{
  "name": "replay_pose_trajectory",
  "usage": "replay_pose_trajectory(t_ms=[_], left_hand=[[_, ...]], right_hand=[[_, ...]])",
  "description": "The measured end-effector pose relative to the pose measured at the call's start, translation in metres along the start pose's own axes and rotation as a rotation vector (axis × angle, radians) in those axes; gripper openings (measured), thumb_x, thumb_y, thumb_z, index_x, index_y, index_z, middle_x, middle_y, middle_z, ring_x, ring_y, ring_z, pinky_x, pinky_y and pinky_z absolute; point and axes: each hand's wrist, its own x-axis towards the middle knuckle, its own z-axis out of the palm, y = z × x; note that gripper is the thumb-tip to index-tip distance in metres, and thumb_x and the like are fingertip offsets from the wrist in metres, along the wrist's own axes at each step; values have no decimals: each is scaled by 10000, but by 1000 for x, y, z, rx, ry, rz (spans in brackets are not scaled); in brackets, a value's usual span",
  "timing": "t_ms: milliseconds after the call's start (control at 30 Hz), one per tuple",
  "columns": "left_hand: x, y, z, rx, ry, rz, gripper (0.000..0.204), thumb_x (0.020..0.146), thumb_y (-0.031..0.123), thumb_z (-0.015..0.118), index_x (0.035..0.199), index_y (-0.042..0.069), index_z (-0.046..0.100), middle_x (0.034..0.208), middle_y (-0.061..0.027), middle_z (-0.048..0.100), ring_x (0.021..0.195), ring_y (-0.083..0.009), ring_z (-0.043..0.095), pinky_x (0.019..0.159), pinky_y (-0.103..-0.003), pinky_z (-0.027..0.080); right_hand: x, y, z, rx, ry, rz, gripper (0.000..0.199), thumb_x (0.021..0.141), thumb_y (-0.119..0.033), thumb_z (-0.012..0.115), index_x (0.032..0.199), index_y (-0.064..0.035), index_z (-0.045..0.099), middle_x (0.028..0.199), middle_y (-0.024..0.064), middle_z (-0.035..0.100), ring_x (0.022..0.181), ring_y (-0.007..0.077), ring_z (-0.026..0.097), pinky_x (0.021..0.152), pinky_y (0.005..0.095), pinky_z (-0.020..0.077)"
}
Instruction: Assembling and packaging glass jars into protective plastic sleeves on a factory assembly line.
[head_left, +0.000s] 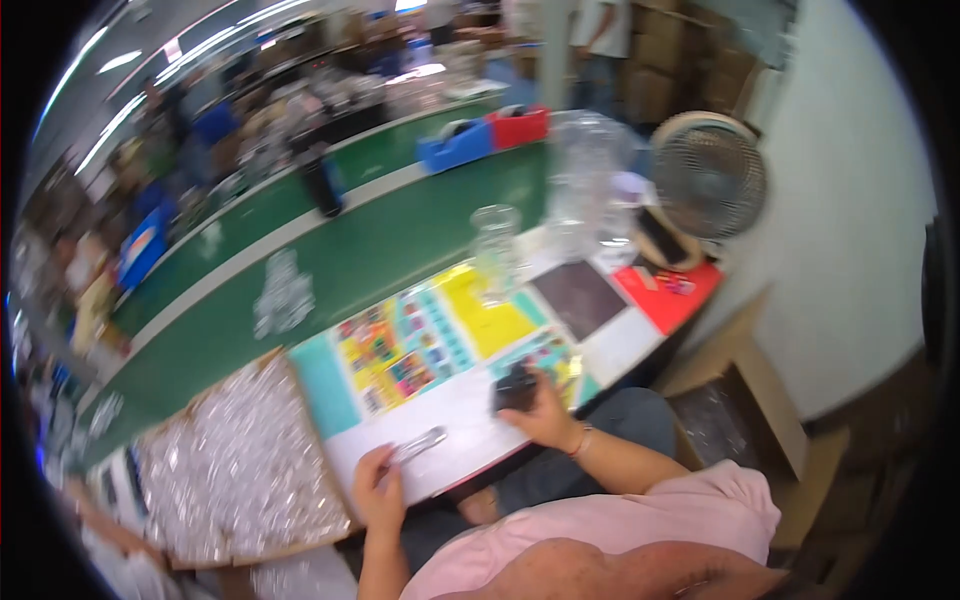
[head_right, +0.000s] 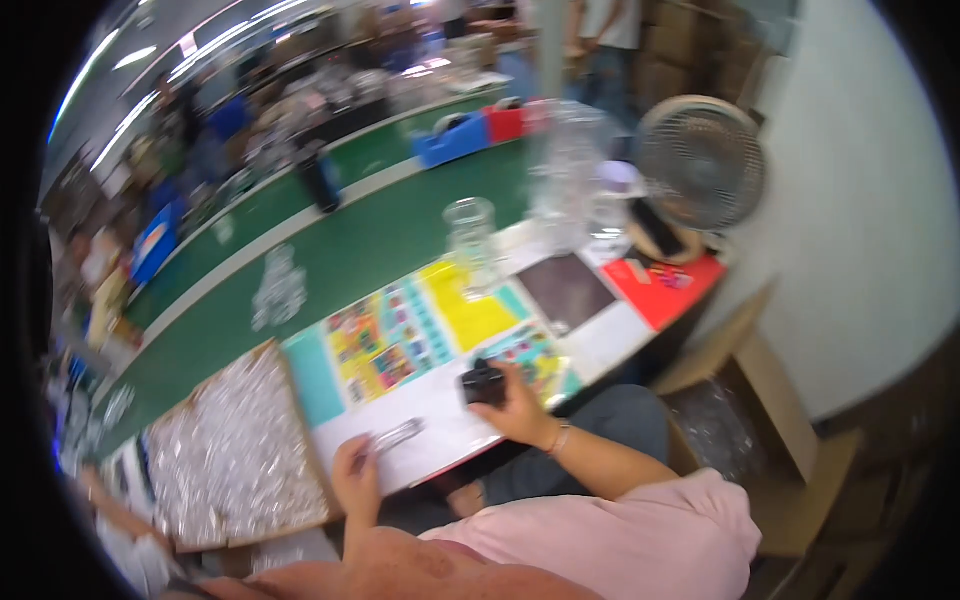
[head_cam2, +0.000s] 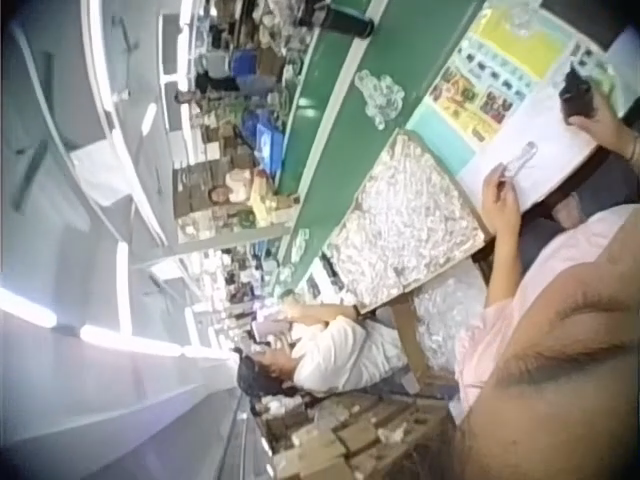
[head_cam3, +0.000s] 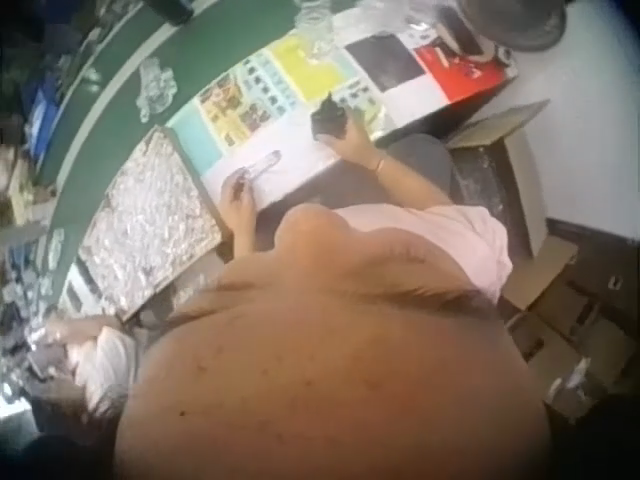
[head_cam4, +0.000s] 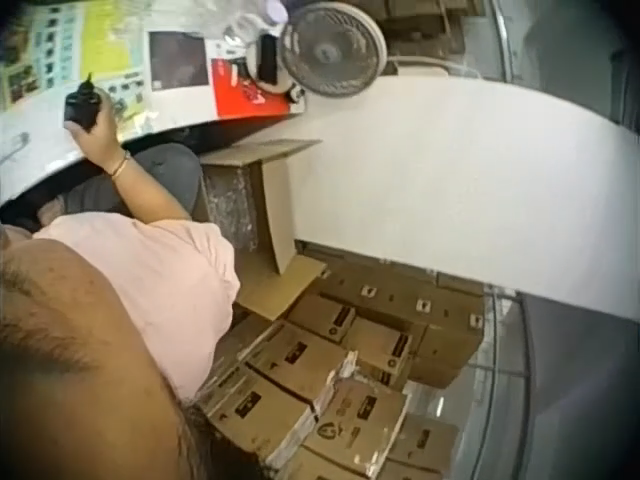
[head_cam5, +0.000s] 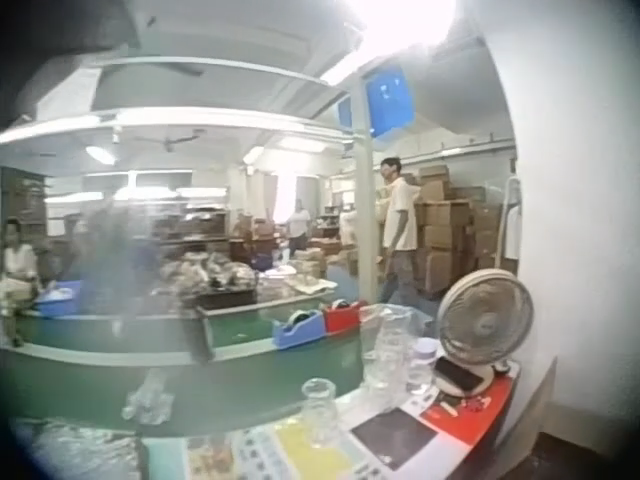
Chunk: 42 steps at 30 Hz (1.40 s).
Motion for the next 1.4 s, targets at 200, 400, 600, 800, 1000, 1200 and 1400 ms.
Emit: replay_pose_trajectory(t_ms=[200, 400, 600, 800, 1000, 1200, 1400], left_hand=[[3, 4, 6, -55, -77, -57, 244, 746, -79, 574, 969, 15, 606, 947, -73, 589, 847, -139, 567, 764, -244, 476], [-1, 5, 1, -44, -64, -43, 238, 757, -38, 588, 990, 9, 596, 945, -106, 593, 833, -165, 592, 748, -267, 495], [3, 10, 3, -25, -73, -25, 237, 760, -48, 583, 990, 8, 595, 951, -108, 591, 838, -172, 592, 752, -266, 494], [4, 11, 3, -3, -67, -12, 244, 753, -55, 585, 989, 8, 595, 949, -109, 591, 844, -181, 592, 750, -268, 494], [2, 11, 3, -8, -58, -9, 249, 743, -58, 575, 981, 10, 601, 952, -102, 597, 834, -168, 579, 742, -260, 482], [3, 13, 4, -10, -45, -1, 242, 747, -51, 569, 979, 10, 603, 953, -95, 602, 825, -158, 566, 739, -259, 474], [2, 10, 3, -10, -50, 7, 219, 766, -48, 572, 974, 10, 606, 974, -105, 610, 864, -174, 580, 744, -263, 480]], right_hand=[[-2, 13, -9, 122, -65, -40, 618, 759, 76, 636, 1264, -38, 299, 1077, 86, 524, 985, 182, 570, 880, 330, 463], [-1, 5, -1, 208, -59, -13, 584, 755, -3, 692, 1216, -16, 333, 1047, 89, 549, 934, 151, 576, 832, 293, 476], [1, 2, -2, 225, -50, -16, 583, 761, 31, 669, 1228, -9, 322, 1051, 92, 548, 939, 156, 582, 833, 299, 479], [2, 3, -4, 221, -103, -17, 571, 769, 75, 615, 1231, -36, 299, 1067, 126, 542, 986, 210, 586, 880, 345, 475], [1, 1, -4, 229, -109, -13, 576, 769, 72, 617, 1235, -40, 297, 1070, 128, 539, 990, 210, 584, 880, 344, 476], [0, 3, -4, 233, -79, -16, 564, 770, 37, 656, 1218, -4, 316, 1078, 102, 526, 972, 162, 569, 866, 306, 466], [1, -3, -1, 280, -73, 24, 546, 772, 38, 652, 1206, -10, 324, 1074, 98, 526, 969, 166, 567, 872, 308, 462]])
